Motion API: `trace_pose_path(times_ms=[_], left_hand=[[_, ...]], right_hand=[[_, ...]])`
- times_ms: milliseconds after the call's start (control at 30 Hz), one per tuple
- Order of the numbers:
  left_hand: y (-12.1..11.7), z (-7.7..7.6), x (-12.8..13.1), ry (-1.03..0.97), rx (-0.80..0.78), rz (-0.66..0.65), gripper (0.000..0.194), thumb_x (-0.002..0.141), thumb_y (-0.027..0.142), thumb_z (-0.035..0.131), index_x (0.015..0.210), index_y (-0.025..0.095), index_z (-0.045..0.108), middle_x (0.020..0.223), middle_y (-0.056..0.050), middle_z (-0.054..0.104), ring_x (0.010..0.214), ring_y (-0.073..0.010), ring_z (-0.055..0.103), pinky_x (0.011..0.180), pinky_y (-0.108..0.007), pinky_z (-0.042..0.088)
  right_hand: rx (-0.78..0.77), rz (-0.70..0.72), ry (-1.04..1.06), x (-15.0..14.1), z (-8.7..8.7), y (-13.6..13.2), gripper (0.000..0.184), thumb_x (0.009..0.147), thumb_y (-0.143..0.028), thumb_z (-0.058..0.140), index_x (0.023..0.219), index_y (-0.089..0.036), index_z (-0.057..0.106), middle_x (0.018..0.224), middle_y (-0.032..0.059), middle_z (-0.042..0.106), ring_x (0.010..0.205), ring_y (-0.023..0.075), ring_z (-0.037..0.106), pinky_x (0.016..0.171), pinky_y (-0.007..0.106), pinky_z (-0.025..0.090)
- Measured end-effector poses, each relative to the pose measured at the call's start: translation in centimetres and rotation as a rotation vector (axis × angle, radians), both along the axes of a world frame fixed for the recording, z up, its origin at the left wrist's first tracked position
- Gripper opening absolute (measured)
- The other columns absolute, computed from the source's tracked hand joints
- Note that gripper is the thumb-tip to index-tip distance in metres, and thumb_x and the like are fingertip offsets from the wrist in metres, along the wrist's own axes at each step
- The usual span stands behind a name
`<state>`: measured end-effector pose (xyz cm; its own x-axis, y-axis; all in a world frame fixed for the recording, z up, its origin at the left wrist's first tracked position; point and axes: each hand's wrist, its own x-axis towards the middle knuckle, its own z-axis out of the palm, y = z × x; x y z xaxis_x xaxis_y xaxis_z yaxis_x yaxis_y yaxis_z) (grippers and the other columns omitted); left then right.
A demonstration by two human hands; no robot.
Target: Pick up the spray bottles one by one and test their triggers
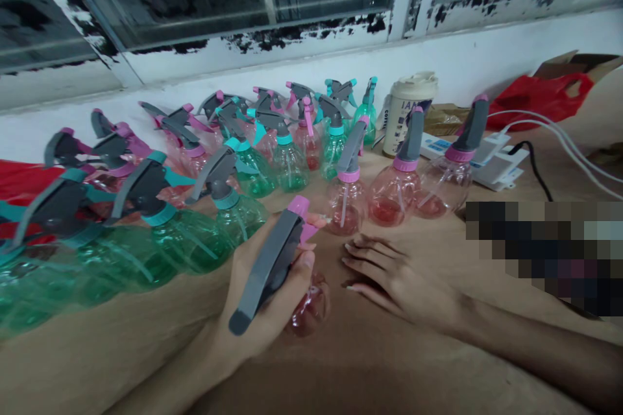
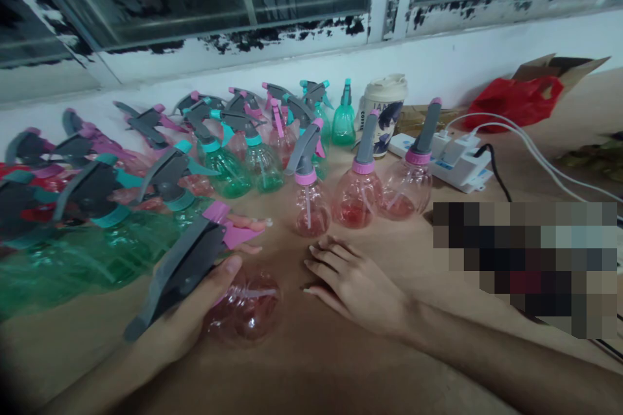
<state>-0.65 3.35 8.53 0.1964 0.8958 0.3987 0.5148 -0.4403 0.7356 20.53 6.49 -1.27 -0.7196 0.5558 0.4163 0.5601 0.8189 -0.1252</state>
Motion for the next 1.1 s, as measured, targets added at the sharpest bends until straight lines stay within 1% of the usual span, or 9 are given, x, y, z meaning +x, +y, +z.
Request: trace_pose_path(times_ms=[167,267,433,533,633,800,867,967,1100], left_hand=[[0.0,0.0,-0.1,-0.018,-0.058,-0.001,0.031,0.076,0.016,0.053,0.105,0.028,0.053,0.11,-0.001,0.063,0.082,-0.0181,0.065,0.079,-0.033,0.054],[0.0,0.0,-0.3,-0.024,-0.105,-0.019,0.033,0.074,0.016,0.052,0.105,0.028,0.053,0.107,-0.001,0.065,0.08,-0.0189,0.065,0.077,-0.034,0.055],[-0.1,0.3,-0.1,-0.005,-0.122,-0.027,0.038,0.072,0.013,0.05,0.107,0.029,0.055,0.103,-0.001,0.064,0.088,-0.0203,0.064,0.076,-0.033,0.055],[0.0,0.5,-0.1,0.025,-0.108,-0.046,0.039,0.073,0.014,0.048,0.109,0.029,0.055,0.089,-0.001,0.064,0.07,-0.0181,0.063,0.063,-0.032,0.055],[0.1,0.5,-0.3,0.06,-0.083,-0.039,0.033,0.075,0.016,0.046,0.105,0.028,0.056,0.074,0.0,0.06,0.052,-0.0152,0.055,0.051,-0.03,0.05],[0.4,0.3,-0.4,0.02,-0.002,-0.056,0.014,0.077,0.02,0.048,0.087,0.026,0.056,0.077,-0.002,0.061,0.067,-0.0182,0.06,0.064,-0.034,0.051],[0.4,0.2,-0.2,-0.006,0.02,-0.062,0.009,0.078,0.022,0.047,0.081,0.025,0.055,0.075,-0.001,0.061,0.067,-0.0178,0.06,0.062,-0.032,0.051],[0.4,0.2,-0.1,0.019,0.01,-0.053,0.008,0.079,0.024,0.046,0.078,0.025,0.053,0.068,0.001,0.059,0.059,-0.0163,0.057,0.054,-0.03,0.048],[0.3,0.5,-0.3,0.08,0.012,-0.029,0.01,0.08,0.025,0.046,0.083,0.026,0.056,0.071,0.0,0.061,0.061,-0.0172,0.058,0.058,-0.031,0.051]], right_hand=[[-0.08,0.018,0.038,0.2,-0.2,0.1,0.037,0.09,-0.033,0.048,0.123,-0.017,0.053,0.121,0.0081,0.06,0.118,0.0225,0.05,0.099,0.045,0.041],[-0.152,0.018,0.046,0.5,-0.5,0.1,0.037,0.089,-0.033,0.048,0.123,-0.018,0.052,0.123,0.0072,0.059,0.12,0.0213,0.047,0.1,0.044,0.04],[-0.217,0.016,0.042,0.9,-0.7,0.1,0.038,0.09,-0.036,0.048,0.125,-0.021,0.051,0.127,0.0062,0.056,0.124,0.021,0.044,0.103,0.045,0.038],[-0.213,0.037,0.052,1.1,-0.8,0.3,0.039,0.089,-0.036,0.049,0.125,-0.022,0.051,0.127,0.0057,0.056,0.123,0.0215,0.045,0.102,0.045,0.039],[-0.21,0.051,0.048,1.1,-0.7,0.4,0.038,0.089,-0.036,0.049,0.125,-0.022,0.051,0.127,0.0055,0.056,0.122,0.0217,0.045,0.101,0.045,0.04],[-0.223,0.035,0.074,1.1,-0.6,0.2,0.037,0.089,-0.034,0.051,0.124,-0.023,0.052,0.125,0.0064,0.058,0.121,0.0217,0.047,0.1,0.045,0.041],[-0.217,0.033,0.074,1.1,-0.6,0.2,0.037,0.089,-0.034,0.05,0.124,-0.022,0.052,0.125,0.0065,0.057,0.122,0.0216,0.046,0.1,0.045,0.041],[-0.2,0.043,0.093,1.1,-0.7,0.2,0.037,0.088,-0.033,0.052,0.124,-0.022,0.052,0.125,0.0065,0.058,0.121,0.0219,0.047,0.1,0.045,0.042],[-0.212,0.04,0.108,1.1,-0.7,0.2,0.038,0.087,-0.032,0.053,0.124,-0.024,0.052,0.124,0.0062,0.059,0.12,0.0219,0.048,0.099,0.045,0.042]])
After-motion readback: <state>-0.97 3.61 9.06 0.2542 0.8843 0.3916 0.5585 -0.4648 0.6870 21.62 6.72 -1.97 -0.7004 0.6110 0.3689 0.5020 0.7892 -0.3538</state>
